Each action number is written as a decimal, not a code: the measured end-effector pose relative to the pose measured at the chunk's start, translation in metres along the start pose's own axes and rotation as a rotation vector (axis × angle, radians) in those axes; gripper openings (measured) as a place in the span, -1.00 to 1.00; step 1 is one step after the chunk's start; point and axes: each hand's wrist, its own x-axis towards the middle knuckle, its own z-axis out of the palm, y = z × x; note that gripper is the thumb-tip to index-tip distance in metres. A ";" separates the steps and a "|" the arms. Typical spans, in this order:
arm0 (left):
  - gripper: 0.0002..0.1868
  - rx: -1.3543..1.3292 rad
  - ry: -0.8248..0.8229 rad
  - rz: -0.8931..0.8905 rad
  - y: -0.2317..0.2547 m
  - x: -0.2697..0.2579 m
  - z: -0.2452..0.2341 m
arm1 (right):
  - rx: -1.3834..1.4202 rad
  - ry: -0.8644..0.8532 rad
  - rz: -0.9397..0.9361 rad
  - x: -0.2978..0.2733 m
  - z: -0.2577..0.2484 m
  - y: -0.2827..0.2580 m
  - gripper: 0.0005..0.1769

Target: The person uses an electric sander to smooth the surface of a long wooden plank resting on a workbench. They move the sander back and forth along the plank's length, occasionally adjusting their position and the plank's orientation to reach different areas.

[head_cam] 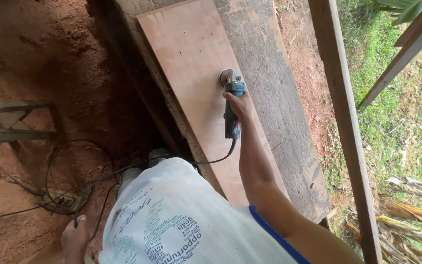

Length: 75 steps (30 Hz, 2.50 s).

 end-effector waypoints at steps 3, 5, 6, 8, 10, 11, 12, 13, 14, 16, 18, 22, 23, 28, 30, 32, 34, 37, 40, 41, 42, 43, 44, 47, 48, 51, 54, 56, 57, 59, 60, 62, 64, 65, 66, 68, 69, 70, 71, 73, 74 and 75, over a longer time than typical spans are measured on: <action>-0.45 -0.083 -0.043 0.013 -0.015 -0.005 0.010 | -0.079 -0.030 -0.031 0.005 0.014 0.010 -0.32; -0.47 0.031 -0.017 0.069 -0.019 -0.008 0.017 | -0.127 -0.077 -0.018 -0.001 0.025 0.006 -0.30; -0.47 0.028 -0.019 0.064 -0.025 -0.005 0.022 | -0.131 -0.080 -0.019 -0.002 0.033 0.010 -0.30; -0.46 -0.007 -0.020 0.085 -0.034 0.001 0.031 | -0.181 -0.149 -0.084 -0.003 0.048 0.017 -0.28; -0.47 0.007 -0.048 -0.008 -0.017 -0.013 0.024 | -0.232 -0.190 -0.097 -0.016 0.062 0.005 -0.24; -0.47 0.023 -0.076 -0.097 -0.007 -0.019 0.021 | -0.279 -0.229 -0.109 -0.023 0.068 -0.001 -0.20; -0.47 0.020 -0.077 -0.097 -0.011 -0.015 0.021 | -0.281 -0.229 -0.112 -0.024 0.077 0.000 -0.20; -0.47 0.046 -0.042 -0.030 -0.014 -0.012 0.022 | -0.317 -0.259 -0.151 -0.024 0.085 0.002 -0.15; -0.47 0.075 -0.008 0.037 -0.017 -0.008 0.023 | -0.352 -0.288 -0.187 -0.025 0.092 0.004 -0.11; -0.48 0.039 -0.007 0.022 -0.012 -0.015 0.019 | -0.377 -0.288 -0.239 -0.027 0.100 0.000 -0.11; -0.49 0.005 -0.005 0.008 -0.010 -0.022 0.017 | -0.401 -0.289 -0.291 -0.025 0.102 -0.002 -0.10; -0.50 -0.051 -0.026 -0.022 -0.010 -0.025 0.015 | -0.369 -0.220 -0.204 -0.006 0.087 0.005 -0.12; -0.50 -0.054 -0.031 -0.045 -0.010 -0.024 0.016 | -0.318 -0.194 -0.168 0.001 0.081 0.009 -0.14; -0.49 -0.024 -0.012 0.027 -0.013 -0.021 0.021 | -0.139 -0.095 -0.133 0.039 0.025 0.032 -0.38; -0.49 -0.002 -0.010 0.024 -0.009 -0.020 0.022 | -0.162 -0.042 -0.124 0.039 0.003 0.028 -0.45; -0.48 -0.003 0.001 0.094 -0.007 -0.016 0.024 | -0.001 -0.013 -0.009 0.037 -0.014 0.020 -0.54; -0.48 0.028 0.005 0.107 0.000 -0.013 0.023 | 0.070 -0.009 0.013 0.035 -0.016 0.012 -0.54; -0.45 0.049 0.012 0.109 0.016 -0.019 0.018 | 0.107 -0.046 0.037 0.036 -0.010 0.012 -0.53; -0.40 0.066 0.007 0.054 0.036 -0.029 0.011 | 0.019 -0.102 -0.053 0.031 0.009 0.000 -0.51; -0.37 0.101 -0.005 0.006 0.045 -0.031 0.008 | -0.036 -0.113 -0.135 0.028 0.018 -0.008 -0.48; -0.37 0.101 -0.004 0.000 0.050 -0.037 0.004 | -0.039 -0.118 -0.132 0.021 0.026 -0.017 -0.48; -0.36 0.107 -0.014 -0.009 0.055 -0.042 0.001 | -0.074 -0.131 -0.055 0.015 0.034 -0.026 -0.42; -0.35 0.111 -0.024 -0.013 0.065 -0.045 -0.002 | -0.106 -0.140 0.018 0.010 0.043 -0.038 -0.36; -0.33 0.061 -0.042 0.032 0.066 -0.035 0.000 | -0.277 -0.191 -0.054 0.012 0.063 -0.036 -0.29; -0.33 0.061 -0.043 0.030 0.063 -0.026 0.003 | -0.278 -0.192 -0.053 0.013 0.070 -0.035 -0.29; -0.36 0.110 -0.049 0.147 0.063 -0.007 0.004 | -0.377 -0.208 -0.235 0.010 0.089 -0.039 -0.25; -0.37 0.069 -0.062 0.131 0.076 -0.001 -0.005 | -0.342 -0.273 -0.186 0.004 0.104 -0.050 -0.21; -0.40 0.065 -0.054 0.168 0.081 0.005 -0.012 | -0.371 -0.237 -0.284 0.009 0.113 -0.048 -0.17; -0.40 0.068 -0.058 0.163 0.080 0.014 -0.014 | -0.375 -0.239 -0.278 0.007 0.117 -0.053 -0.17; -0.39 0.136 -0.044 0.217 0.078 0.033 -0.015 | -0.403 -0.260 -0.222 0.003 0.123 -0.061 -0.17; -0.39 0.135 -0.046 0.217 0.086 0.031 -0.019 | -0.404 -0.259 -0.223 0.005 0.128 -0.062 -0.17; -0.39 0.094 -0.048 0.136 0.102 0.027 -0.028 | -0.391 -0.258 -0.288 0.008 0.136 -0.062 -0.15; -0.39 0.084 -0.048 0.126 0.107 0.030 -0.030 | -0.393 -0.258 -0.277 0.012 0.142 -0.071 -0.17; -0.39 0.072 -0.044 0.119 0.110 0.031 -0.031 | -0.393 -0.257 -0.269 0.014 0.145 -0.076 -0.18; -0.39 0.071 -0.045 0.118 0.114 0.028 -0.034 | -0.394 -0.258 -0.269 0.016 0.147 -0.082 -0.18; -0.40 0.087 -0.048 0.102 0.122 0.021 -0.038 | -0.391 -0.236 -0.214 0.021 0.148 -0.094 -0.19; -0.40 0.086 -0.049 0.102 0.126 0.016 -0.038 | -0.392 -0.235 -0.215 0.025 0.148 -0.098 -0.19; -0.40 0.058 -0.059 0.080 0.129 0.011 -0.040 | -0.364 -0.231 -0.175 0.029 0.148 -0.101 -0.21; -0.40 0.030 -0.069 0.058 0.132 0.006 -0.041 | -0.337 -0.227 -0.135 0.032 0.147 -0.104 -0.22; -0.41 0.042 -0.071 0.058 0.131 0.010 -0.039 | -0.270 -0.244 -0.130 0.055 0.143 -0.094 -0.24; -0.41 0.055 -0.075 0.059 0.130 0.012 -0.038 | -0.204 -0.259 -0.124 0.066 0.140 -0.088 -0.26; -0.41 0.056 -0.076 0.060 0.127 0.015 -0.038 | -0.204 -0.257 -0.123 0.077 0.134 -0.079 -0.26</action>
